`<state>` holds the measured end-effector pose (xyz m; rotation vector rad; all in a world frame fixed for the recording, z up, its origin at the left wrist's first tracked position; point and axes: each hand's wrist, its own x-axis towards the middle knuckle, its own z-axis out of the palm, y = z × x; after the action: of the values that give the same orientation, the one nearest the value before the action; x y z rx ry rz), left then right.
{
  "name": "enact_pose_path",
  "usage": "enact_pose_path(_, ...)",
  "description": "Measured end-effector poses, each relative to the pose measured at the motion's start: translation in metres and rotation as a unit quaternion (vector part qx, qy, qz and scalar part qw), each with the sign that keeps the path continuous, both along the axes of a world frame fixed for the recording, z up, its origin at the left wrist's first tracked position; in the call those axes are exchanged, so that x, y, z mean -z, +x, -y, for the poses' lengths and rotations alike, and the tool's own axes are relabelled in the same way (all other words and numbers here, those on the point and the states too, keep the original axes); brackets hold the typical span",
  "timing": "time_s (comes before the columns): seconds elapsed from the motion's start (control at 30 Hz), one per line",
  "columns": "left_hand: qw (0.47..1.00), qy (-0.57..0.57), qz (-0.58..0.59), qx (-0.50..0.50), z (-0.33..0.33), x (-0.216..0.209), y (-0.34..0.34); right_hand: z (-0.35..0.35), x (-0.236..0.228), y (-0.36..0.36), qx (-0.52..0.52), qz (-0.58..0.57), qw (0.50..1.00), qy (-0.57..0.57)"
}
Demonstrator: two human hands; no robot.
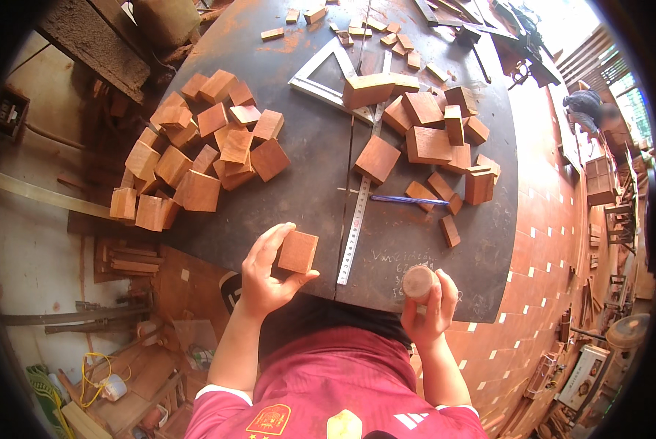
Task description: The person repeatedly picks up small rectangular wooden blocks from a pile on a workbench and rubs their edges and corners with a cylindrical sanding tool. The person turns the blocks to sand different sides and places them back on the table. Another person is visible working in the background.
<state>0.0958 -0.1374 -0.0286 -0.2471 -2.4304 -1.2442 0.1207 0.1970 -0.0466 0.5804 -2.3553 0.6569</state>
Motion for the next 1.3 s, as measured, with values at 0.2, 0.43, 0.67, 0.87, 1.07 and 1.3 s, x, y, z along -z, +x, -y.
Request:
enact_pose_path(0.2,1.0,0.001,-0.002,0.0,0.0003,0.0001,-0.0002,0.0014,-0.0014,-0.0005,0.002,0.002,1.0,-0.002)
enact_pose_path(0.43,1.0,0.0,-0.004,-0.003,-0.0005,-0.0011,0.0,0.0016,0.0004,-0.0001,0.01,-0.004,1.0,0.005)
enact_pose_path(0.67,1.0,-0.001,0.006,-0.005,-0.0002,-0.0029,0.0003,0.0014,0.0005,-0.0001,0.01,-0.005,1.0,0.005)
enact_pose_path(0.87,1.0,0.0,0.012,-0.006,-0.0008,-0.0037,0.0,0.0015,-0.0004,0.0001,0.01,-0.003,1.0,0.006)
enact_pose_path(1.07,1.0,0.007,0.013,-0.007,-0.0005,-0.0029,0.0002,0.001,0.0011,0.0001,0.011,-0.003,1.0,0.006)
enact_pose_path(1.3,1.0,0.009,0.01,-0.003,-0.001,-0.0041,0.0001,0.0013,0.0016,0.0003,0.017,-0.006,1.0,0.009)
